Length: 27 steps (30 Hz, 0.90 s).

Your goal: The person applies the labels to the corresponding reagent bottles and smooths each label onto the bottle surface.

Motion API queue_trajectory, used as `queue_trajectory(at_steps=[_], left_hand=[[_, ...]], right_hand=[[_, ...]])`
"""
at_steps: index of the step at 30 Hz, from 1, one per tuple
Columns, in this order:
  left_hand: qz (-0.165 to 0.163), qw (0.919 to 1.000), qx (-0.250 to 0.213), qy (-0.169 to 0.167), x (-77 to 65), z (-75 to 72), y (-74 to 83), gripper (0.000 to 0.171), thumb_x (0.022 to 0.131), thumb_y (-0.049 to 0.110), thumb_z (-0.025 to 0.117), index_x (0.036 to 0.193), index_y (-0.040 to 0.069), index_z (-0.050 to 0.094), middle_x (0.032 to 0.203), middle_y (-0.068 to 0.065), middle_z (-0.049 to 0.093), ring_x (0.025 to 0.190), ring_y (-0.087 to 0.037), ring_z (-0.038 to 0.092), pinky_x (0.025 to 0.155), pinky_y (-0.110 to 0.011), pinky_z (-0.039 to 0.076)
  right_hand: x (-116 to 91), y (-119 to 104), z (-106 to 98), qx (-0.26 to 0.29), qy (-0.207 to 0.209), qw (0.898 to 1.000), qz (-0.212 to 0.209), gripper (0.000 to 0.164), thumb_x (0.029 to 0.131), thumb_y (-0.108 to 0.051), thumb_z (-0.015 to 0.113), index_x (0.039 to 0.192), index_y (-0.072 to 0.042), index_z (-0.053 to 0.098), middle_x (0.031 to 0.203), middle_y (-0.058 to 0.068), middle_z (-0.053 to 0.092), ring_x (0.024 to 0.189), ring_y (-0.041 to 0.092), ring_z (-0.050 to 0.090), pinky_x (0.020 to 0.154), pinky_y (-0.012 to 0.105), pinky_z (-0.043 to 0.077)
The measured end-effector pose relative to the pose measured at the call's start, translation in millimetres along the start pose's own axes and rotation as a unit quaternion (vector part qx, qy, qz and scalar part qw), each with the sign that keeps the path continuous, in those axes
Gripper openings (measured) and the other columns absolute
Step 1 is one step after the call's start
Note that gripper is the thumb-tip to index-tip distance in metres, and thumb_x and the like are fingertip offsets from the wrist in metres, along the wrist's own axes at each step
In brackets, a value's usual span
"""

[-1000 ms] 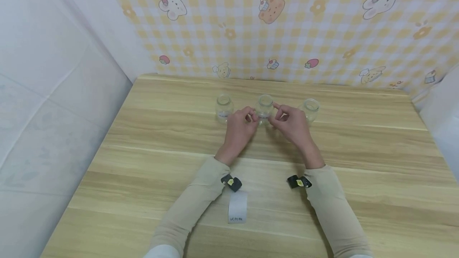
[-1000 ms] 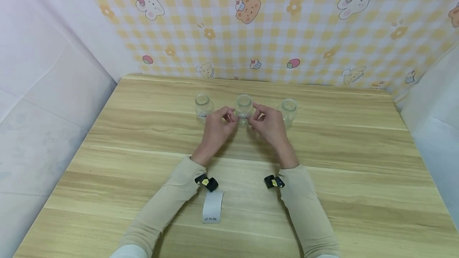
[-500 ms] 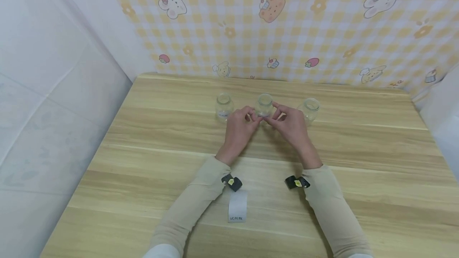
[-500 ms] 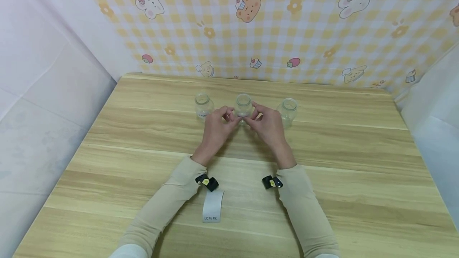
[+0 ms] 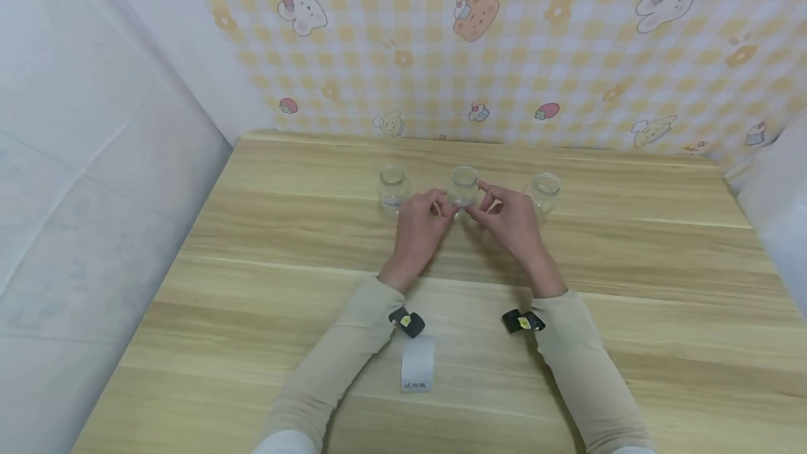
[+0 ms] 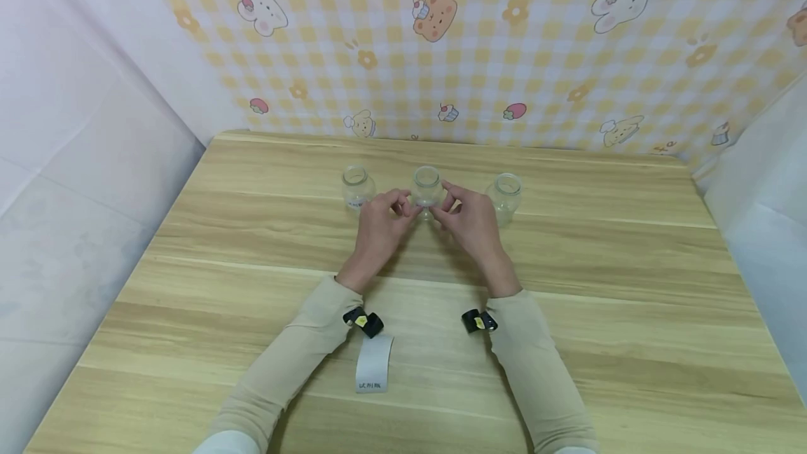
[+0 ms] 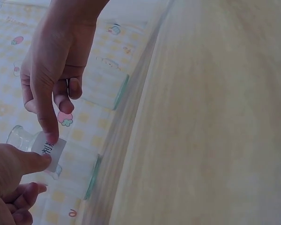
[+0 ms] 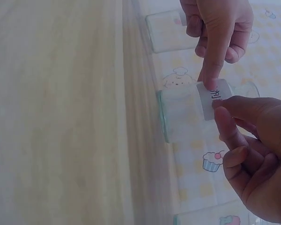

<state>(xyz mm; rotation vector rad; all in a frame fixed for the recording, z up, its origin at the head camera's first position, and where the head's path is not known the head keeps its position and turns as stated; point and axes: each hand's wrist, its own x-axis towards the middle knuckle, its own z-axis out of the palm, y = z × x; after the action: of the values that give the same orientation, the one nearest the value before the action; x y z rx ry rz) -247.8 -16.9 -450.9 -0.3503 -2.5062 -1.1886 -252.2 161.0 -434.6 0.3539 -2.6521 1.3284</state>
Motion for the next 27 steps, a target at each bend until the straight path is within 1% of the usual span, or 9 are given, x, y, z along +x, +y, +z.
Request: queue_trajectory(at_steps=[2,5,7,9,12,14,18,24,27], left_hand=[[0.002,1.0,0.003,-0.004,0.0,0.1,0.0,0.022,0.088,0.007,0.083,0.073,0.006,0.067,0.105,-0.016,0.078,0.082,-0.025,0.072,0.079,-0.034,0.058],[0.004,0.9999,0.006,-0.01,-0.1,0.1,-0.2,0.018,0.087,-0.002,0.079,0.075,0.005,0.069,0.106,-0.015,0.078,0.084,-0.025,0.073,0.083,-0.034,0.059],[0.003,0.9999,0.002,-0.011,0.0,0.0,-0.3,0.017,0.087,-0.006,0.077,0.076,0.005,0.07,0.106,-0.016,0.077,0.082,-0.025,0.074,0.083,-0.033,0.059],[0.004,0.9999,-0.001,-0.009,0.1,-0.2,-0.3,0.018,0.087,-0.008,0.076,0.076,0.005,0.069,0.106,-0.016,0.077,0.079,-0.024,0.073,0.08,-0.033,0.059],[0.008,0.9999,-0.004,-0.006,0.5,-0.3,0.0,0.019,0.086,-0.001,0.08,0.074,0.006,0.067,0.102,-0.015,0.078,0.076,-0.023,0.071,0.075,-0.032,0.058],[0.01,0.9999,-0.004,-0.005,0.5,-0.5,0.2,0.024,0.086,0.007,0.083,0.072,0.008,0.064,0.101,-0.014,0.078,0.075,-0.022,0.07,0.071,-0.033,0.056],[0.012,0.9999,-0.001,-0.004,-0.1,-0.3,0.2,0.031,0.086,0.016,0.086,0.07,0.009,0.061,0.102,-0.012,0.079,0.075,-0.022,0.069,0.069,-0.032,0.055],[0.019,0.9997,0.01,0.011,-0.8,0.4,-0.9,0.029,0.087,0.016,0.085,0.071,0.008,0.062,0.099,-0.014,0.078,0.073,-0.021,0.069,0.07,-0.032,0.055],[0.02,0.9997,0.008,0.013,-1.1,0.8,-1.6,0.028,0.087,0.014,0.085,0.071,0.007,0.063,0.093,-0.014,0.078,0.073,-0.022,0.068,0.07,-0.032,0.055]], right_hand=[[-0.2,0.9,-0.4,0.007,-0.005,1.0,0.003,0.027,0.091,-0.005,0.079,0.073,-0.004,0.06,0.134,0.018,0.066,0.057,0.027,0.071,0.044,0.016,0.039],[-0.9,1.4,-1.5,0.02,-0.01,1.0,0.005,0.024,0.092,0.001,0.074,0.074,-0.003,0.058,0.133,0.02,0.066,0.052,0.032,0.068,0.039,0.018,0.033],[-1.3,1.6,-2.3,0.024,-0.012,1.0,0.004,0.022,0.091,0.005,0.071,0.075,-0.002,0.058,0.133,0.021,0.065,0.051,0.034,0.067,0.038,0.018,0.031],[-1.4,1.0,-3.0,0.027,-0.01,1.0,0.004,0.021,0.09,0.006,0.07,0.075,-0.002,0.058,0.132,0.022,0.066,0.052,0.034,0.068,0.039,0.018,0.032],[-0.7,-0.4,-3.2,0.016,-0.005,1.0,0.002,0.022,0.089,0.0,0.075,0.074,-0.003,0.06,0.131,0.02,0.067,0.054,0.031,0.07,0.042,0.017,0.037],[-0.5,-1.6,-2.8,0.01,-0.003,1.0,0.0,0.024,0.089,-0.005,0.079,0.073,-0.004,0.061,0.131,0.019,0.067,0.056,0.028,0.071,0.045,0.016,0.041],[-0.6,-2.3,-1.3,-0.002,0.001,1.0,-0.003,0.028,0.088,-0.012,0.084,0.072,-0.005,0.062,0.132,0.018,0.067,0.056,0.024,0.071,0.047,0.016,0.043],[0.0,0.4,1.5,-0.016,0.005,1.0,-0.006,0.029,0.087,-0.013,0.085,0.072,-0.005,0.061,0.132,0.018,0.067,0.059,0.023,0.072,0.048,0.015,0.043],[0.6,1.5,1.2,-0.014,0.004,1.0,-0.011,0.029,0.088,-0.011,0.084,0.072,-0.005,0.061,0.133,0.019,0.067,0.06,0.024,0.072,0.049,0.015,0.044]])
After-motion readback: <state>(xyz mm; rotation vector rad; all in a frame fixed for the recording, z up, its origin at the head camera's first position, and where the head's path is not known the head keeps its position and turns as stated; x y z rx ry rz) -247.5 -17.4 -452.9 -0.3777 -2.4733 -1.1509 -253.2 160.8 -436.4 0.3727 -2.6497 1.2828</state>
